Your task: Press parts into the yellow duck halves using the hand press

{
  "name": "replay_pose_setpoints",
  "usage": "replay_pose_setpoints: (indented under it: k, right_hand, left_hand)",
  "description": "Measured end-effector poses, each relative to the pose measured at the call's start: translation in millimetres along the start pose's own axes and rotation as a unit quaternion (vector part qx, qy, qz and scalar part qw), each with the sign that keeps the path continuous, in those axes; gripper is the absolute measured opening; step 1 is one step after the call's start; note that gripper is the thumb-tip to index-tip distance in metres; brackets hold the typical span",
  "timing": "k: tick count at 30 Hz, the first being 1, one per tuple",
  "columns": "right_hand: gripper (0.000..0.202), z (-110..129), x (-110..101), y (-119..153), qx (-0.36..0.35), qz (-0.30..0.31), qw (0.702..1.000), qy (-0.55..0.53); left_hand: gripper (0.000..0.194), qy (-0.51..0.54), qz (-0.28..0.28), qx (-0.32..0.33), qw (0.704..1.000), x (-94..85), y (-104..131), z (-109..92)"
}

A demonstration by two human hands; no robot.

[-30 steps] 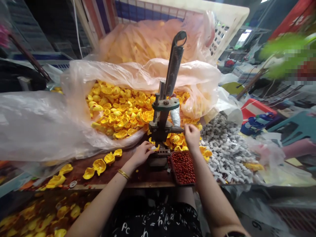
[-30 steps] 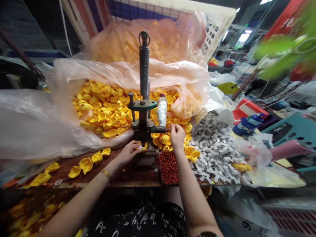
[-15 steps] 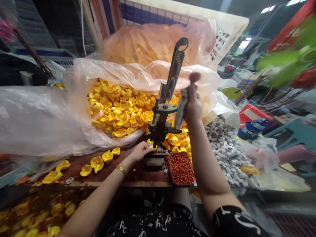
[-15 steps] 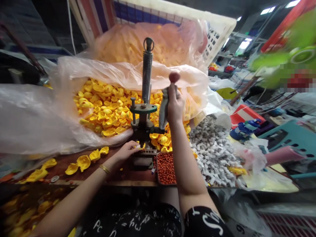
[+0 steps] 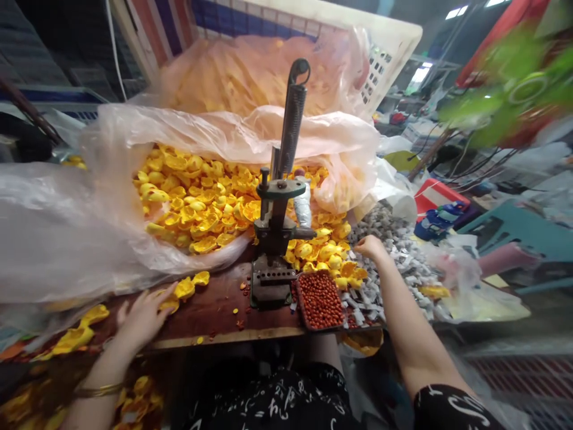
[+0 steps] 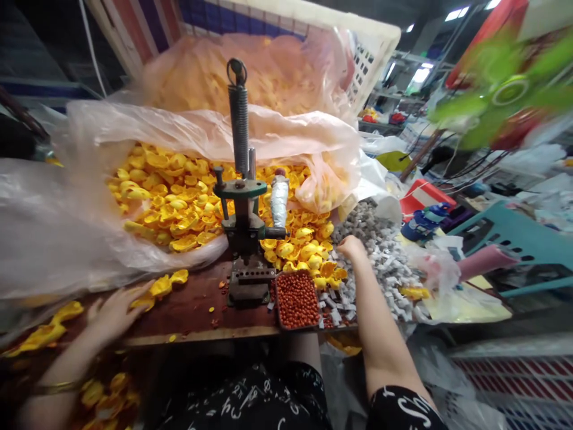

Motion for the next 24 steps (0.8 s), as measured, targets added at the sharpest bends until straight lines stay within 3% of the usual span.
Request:
replay_pose_setpoints:
  k: [2,4,7,10,11,13,15,17,18,21,24]
  right_hand:
    - [0.03,-7,16,-2,0.019,0.018,1.0,0.007]
    - [0.032,-13,22,-2,0.029,0.03,0.999,0.0]
    - [0.027,-18,10,-1,0.026,0.024,0.999,-0.022]
    - [0.009,-11,-7,11,0.011,0.001,0.998,-0.064]
    - [0.002,-4,-8,20,0.006,-0.005,0.997,-0.079]
    - [0.022,14,5,51,0.003,0.031,0.991,-0.128]
    - [0.036,37,34,96,0.005,0.143,0.968,-0.205]
    - [0.03,58,69,147,0.005,0.284,0.922,-0.264]
    - [0.023,66,85,169,-0.025,0.325,0.907,-0.269]
    - [0.015,76,117,213,-0.149,0.349,0.895,-0.234]
    - [0.022,70,124,225,-0.251,0.376,0.875,-0.174]
  left_hand:
    - [0.033,-0.023,-0.021,-0.007,0.999,18.5,2,-24]
    - [0.037,-0.01,-0.048,-0.007,0.999,23.0,10,-38]
    - [0.042,0.074,-0.108,-0.027,0.991,12.0,22,-42]
    - [0.047,0.242,-0.153,-0.119,0.951,2.8,28,-51]
    - [0.047,0.314,-0.131,-0.15,0.928,2.9,29,-60]
    - [0.048,0.439,-0.042,-0.186,0.878,5.6,33,-89]
    - [0.05,0.507,0.048,-0.172,0.843,7.1,37,-126]
    - [0.051,0.543,0.092,-0.136,0.824,4.7,41,-159]
    - [0.05,0.553,0.108,-0.114,0.818,2.3,42,-172]
    - [0.049,0.551,0.198,-0.046,0.81,-6.1,42,-192]
    - [0.057,0.512,0.315,-0.004,0.799,-12.6,37,-190]
Point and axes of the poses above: each hand's wrist, its own y-axis away from the middle knuckle, its own x-axis out of the palm, z = x × y, the point moved 1 cm from there along -y, towards the middle knuckle, and after that the axes turned 8 degrees about -y, right-handed, at the moved point
